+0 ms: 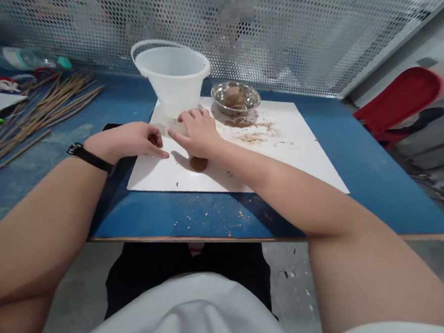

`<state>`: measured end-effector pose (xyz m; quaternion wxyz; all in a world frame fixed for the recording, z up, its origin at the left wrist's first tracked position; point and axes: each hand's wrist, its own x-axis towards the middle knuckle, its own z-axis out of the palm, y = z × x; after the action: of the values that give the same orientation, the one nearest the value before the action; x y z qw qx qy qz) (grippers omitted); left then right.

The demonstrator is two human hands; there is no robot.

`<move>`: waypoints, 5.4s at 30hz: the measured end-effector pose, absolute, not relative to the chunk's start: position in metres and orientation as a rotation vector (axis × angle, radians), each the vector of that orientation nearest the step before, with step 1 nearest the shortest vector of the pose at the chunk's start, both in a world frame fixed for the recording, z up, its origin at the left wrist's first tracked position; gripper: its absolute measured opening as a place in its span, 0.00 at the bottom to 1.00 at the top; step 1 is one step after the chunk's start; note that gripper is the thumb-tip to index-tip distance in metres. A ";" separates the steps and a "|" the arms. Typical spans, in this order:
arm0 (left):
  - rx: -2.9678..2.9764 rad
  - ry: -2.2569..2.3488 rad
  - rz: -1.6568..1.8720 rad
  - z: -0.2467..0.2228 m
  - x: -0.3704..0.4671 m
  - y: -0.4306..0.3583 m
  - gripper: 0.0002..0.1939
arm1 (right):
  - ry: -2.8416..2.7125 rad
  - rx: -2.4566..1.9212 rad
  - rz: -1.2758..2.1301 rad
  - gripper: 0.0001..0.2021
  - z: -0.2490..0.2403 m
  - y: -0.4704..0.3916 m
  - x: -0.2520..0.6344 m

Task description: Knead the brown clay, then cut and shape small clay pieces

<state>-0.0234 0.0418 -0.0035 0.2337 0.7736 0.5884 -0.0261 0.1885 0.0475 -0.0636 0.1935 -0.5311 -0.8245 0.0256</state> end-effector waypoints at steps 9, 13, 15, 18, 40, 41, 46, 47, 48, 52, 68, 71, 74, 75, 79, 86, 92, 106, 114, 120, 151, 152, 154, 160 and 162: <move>2.171 1.628 -0.096 -0.006 -0.024 0.040 0.20 | -2.505 -1.355 -0.183 0.35 -0.052 0.029 0.172; 2.150 1.620 -0.086 -0.004 -0.024 0.039 0.21 | -2.446 -1.583 0.086 0.34 -0.046 0.048 0.175; 2.146 1.617 -0.084 -0.004 -0.024 0.039 0.21 | -2.456 -1.526 0.041 0.33 -0.047 0.049 0.179; 2.159 1.609 -0.090 -0.003 -0.023 0.038 0.20 | -2.508 -1.391 -0.091 0.33 -0.053 0.040 0.181; 2.135 1.627 -0.104 -0.004 -0.024 0.042 0.26 | -2.382 -1.413 -0.078 0.24 -0.054 0.030 0.195; 2.134 1.627 -0.107 -0.004 -0.024 0.042 0.26 | -2.378 -1.426 -0.028 0.23 -0.053 0.032 0.196; 2.153 1.614 -0.086 -0.004 -0.023 0.041 0.21 | -2.461 -1.379 -0.143 0.26 -0.057 0.017 0.197; 2.151 1.617 -0.088 -0.004 -0.023 0.040 0.20 | -2.482 -1.369 -0.187 0.27 -0.058 0.013 0.197; 2.150 1.620 -0.089 -0.004 -0.023 0.040 0.20 | -2.501 -1.360 -0.218 0.27 -0.058 0.010 0.196; 2.127 1.621 -0.090 -0.005 -0.024 0.042 0.22 | -2.589 -1.368 -0.176 0.26 -0.053 0.021 0.190; 2.151 1.625 -0.071 -0.007 -0.025 0.041 0.21 | -2.382 -1.626 -0.005 0.18 -0.053 0.030 0.155; 2.145 1.637 -0.074 -0.006 -0.024 0.042 0.21 | -2.394 -1.591 -0.004 0.20 -0.051 0.036 0.167; 2.159 1.628 -0.063 -0.007 -0.024 0.043 0.22 | -2.503 -1.396 -0.202 0.23 -0.052 0.027 0.175; 2.151 1.627 -0.061 -0.008 -0.024 0.044 0.23 | -2.520 -1.372 -0.232 0.24 -0.053 0.023 0.176; 2.116 1.633 -0.067 -0.009 -0.026 0.046 0.24 | -2.447 -1.389 -0.180 0.21 -0.055 0.027 0.177; 2.174 1.657 -0.108 -0.002 -0.022 0.036 0.21 | -2.544 -1.128 0.227 0.12 -0.035 0.022 0.230; 2.422 1.572 0.111 0.002 -0.007 0.012 0.18 | -2.743 -0.772 0.189 0.28 -0.040 -0.036 0.277; 2.399 1.278 0.177 -0.013 0.015 -0.014 0.14 | -2.819 -0.689 0.254 0.41 -0.056 -0.050 0.281; 2.462 1.330 0.125 -0.010 0.016 -0.017 0.14 | -2.870 -0.713 0.381 0.45 -0.057 -0.060 0.278; 2.655 1.114 0.176 -0.001 0.017 -0.031 0.19 | -2.674 -0.623 0.481 0.44 -0.064 -0.052 0.295; 2.702 0.970 0.384 -0.038 -0.004 -0.035 0.28 | -2.501 -1.100 0.193 0.31 -0.066 -0.038 0.273; 2.683 1.000 0.387 -0.038 -0.003 -0.035 0.28 | -2.505 -1.132 0.192 0.31 -0.065 -0.038 0.271; 2.658 1.039 0.394 -0.039 0.000 -0.035 0.29 | -2.512 -1.184 0.207 0.32 -0.063 -0.038 0.266; 2.641 1.082 0.422 -0.040 0.006 -0.038 0.30 | -2.412 -1.231 0.357 0.21 -0.059 -0.036 0.252; 2.647 1.093 0.456 -0.042 0.008 -0.039 0.27 | -2.358 -1.278 0.437 0.17 -0.057 -0.032 0.248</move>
<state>0.0076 -0.0388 -0.0422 0.1208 0.9061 0.3742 0.1560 0.2484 -0.0323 -0.0569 0.2105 -0.4598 -0.8483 0.1571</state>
